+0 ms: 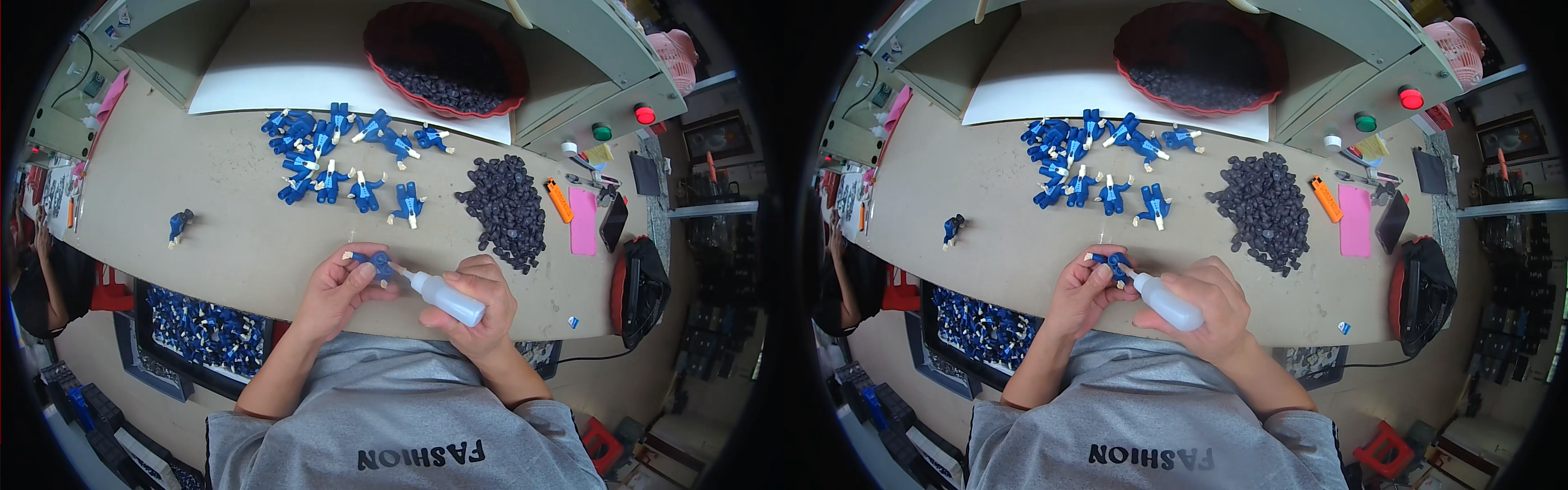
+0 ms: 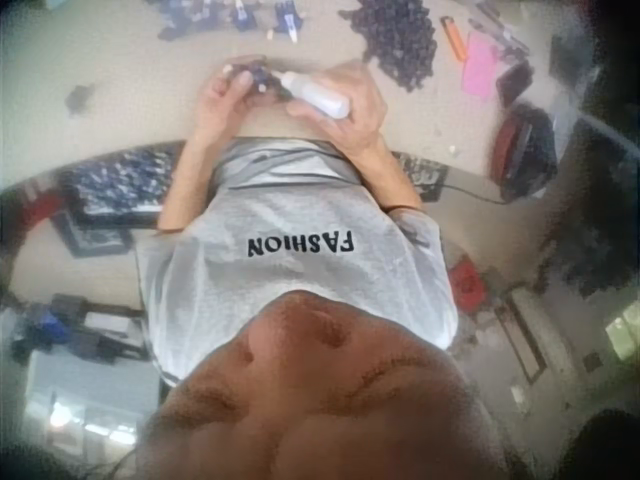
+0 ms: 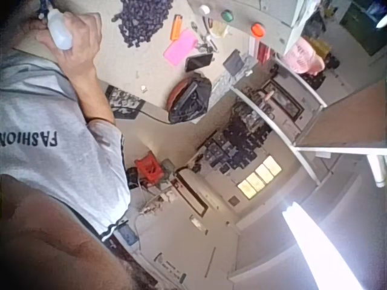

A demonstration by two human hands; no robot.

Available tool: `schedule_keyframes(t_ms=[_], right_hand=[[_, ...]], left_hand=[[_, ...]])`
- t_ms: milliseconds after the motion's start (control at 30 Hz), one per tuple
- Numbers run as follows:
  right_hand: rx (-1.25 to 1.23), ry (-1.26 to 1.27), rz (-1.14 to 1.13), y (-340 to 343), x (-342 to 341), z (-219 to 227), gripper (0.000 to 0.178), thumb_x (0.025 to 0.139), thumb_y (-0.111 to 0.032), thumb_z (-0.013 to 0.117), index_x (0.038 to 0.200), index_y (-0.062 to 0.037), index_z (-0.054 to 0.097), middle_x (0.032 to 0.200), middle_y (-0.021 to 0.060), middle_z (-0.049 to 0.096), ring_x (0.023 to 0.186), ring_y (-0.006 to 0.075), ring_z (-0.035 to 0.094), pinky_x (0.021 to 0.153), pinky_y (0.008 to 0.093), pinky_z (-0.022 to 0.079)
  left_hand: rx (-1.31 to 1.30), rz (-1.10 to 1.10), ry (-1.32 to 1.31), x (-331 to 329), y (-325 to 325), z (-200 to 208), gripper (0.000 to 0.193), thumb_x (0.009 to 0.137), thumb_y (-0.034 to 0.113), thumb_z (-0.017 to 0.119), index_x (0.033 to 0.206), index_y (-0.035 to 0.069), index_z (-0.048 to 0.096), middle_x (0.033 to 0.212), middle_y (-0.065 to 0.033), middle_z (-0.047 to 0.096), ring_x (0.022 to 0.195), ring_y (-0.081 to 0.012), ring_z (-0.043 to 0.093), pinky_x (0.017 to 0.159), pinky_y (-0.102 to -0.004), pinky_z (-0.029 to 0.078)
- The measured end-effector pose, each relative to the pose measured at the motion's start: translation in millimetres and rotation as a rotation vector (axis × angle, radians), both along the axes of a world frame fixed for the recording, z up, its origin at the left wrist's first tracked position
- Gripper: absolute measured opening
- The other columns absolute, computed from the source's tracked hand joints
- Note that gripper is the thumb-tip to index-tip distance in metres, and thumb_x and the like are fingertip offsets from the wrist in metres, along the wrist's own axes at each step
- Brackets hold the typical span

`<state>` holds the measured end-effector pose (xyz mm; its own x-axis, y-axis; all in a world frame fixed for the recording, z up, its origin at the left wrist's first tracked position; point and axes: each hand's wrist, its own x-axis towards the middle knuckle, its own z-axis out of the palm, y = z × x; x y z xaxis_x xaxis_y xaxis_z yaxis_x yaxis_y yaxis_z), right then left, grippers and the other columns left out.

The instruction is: The person applies glue from a bottle to small white plastic components to join them to blue plastic toy parts.

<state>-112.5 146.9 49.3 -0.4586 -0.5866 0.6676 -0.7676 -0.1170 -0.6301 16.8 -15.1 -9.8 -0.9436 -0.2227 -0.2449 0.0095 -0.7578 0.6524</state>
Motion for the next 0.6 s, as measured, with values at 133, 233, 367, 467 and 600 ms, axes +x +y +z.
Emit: schedule_keyframes(t_ms=[133, 233, 367, 467, 600], right_hand=[[0.011, 0.008, 0.008, -1.2, 0.2, 1.3, 0.061, 0.062, -0.027, 0.092, 0.108, -0.0054, 0.059, 0.083, 0.0078, 0.066, 0.069, 0.0225, 0.062, 0.058, 0.0310, 0.047], [0.012, 0.010, 0.003, 0.2, 0.4, 1.3, 0.060, 0.062, -0.028, 0.092, 0.107, -0.0050, 0.060, 0.082, 0.0076, 0.065, 0.069, 0.0228, 0.061, 0.058, 0.0317, 0.047], [0.021, 0.023, -0.015, 2.5, 0.9, 1.0, 0.059, 0.062, -0.028, 0.092, 0.105, -0.0045, 0.060, 0.081, 0.0076, 0.063, 0.068, 0.0232, 0.060, 0.058, 0.0321, 0.046], [0.030, 0.035, -0.006, 2.7, 1.3, 4.2, 0.058, 0.061, -0.027, 0.093, 0.105, -0.0045, 0.060, 0.081, 0.0078, 0.062, 0.067, 0.0234, 0.059, 0.057, 0.0322, 0.046], [0.047, 0.035, -0.009, 3.7, 2.2, 5.3, 0.059, 0.060, -0.026, 0.093, 0.104, -0.0045, 0.061, 0.081, 0.0079, 0.062, 0.066, 0.0237, 0.058, 0.056, 0.0322, 0.045]], left_hand=[[-0.018, 0.023, -0.013, 0.2, 0.9, 1.1, 0.034, 0.100, 0.018, 0.056, 0.127, -0.002, 0.051, 0.115, -0.0154, 0.062, 0.097, -0.0224, 0.068, 0.083, -0.0365, 0.062], [-0.012, 0.023, -0.005, -0.2, 1.0, 0.7, 0.034, 0.100, 0.017, 0.056, 0.127, -0.002, 0.051, 0.114, -0.0154, 0.062, 0.097, -0.0225, 0.068, 0.083, -0.0367, 0.062], [-0.014, 0.052, -0.013, -1.1, 3.6, 3.4, 0.031, 0.099, 0.013, 0.057, 0.126, 0.000, 0.051, 0.117, -0.0145, 0.060, 0.101, -0.0228, 0.067, 0.086, -0.0372, 0.061], [-0.022, 0.093, -0.013, -1.0, 5.1, 3.7, 0.029, 0.098, 0.011, 0.058, 0.125, 0.002, 0.050, 0.122, -0.0132, 0.058, 0.106, -0.0233, 0.065, 0.089, -0.0373, 0.060], [-0.028, 0.123, 0.004, -0.7, 5.2, 1.3, 0.028, 0.098, 0.008, 0.058, 0.125, 0.005, 0.049, 0.127, -0.0122, 0.056, 0.110, -0.0255, 0.064, 0.092, -0.0377, 0.058]])
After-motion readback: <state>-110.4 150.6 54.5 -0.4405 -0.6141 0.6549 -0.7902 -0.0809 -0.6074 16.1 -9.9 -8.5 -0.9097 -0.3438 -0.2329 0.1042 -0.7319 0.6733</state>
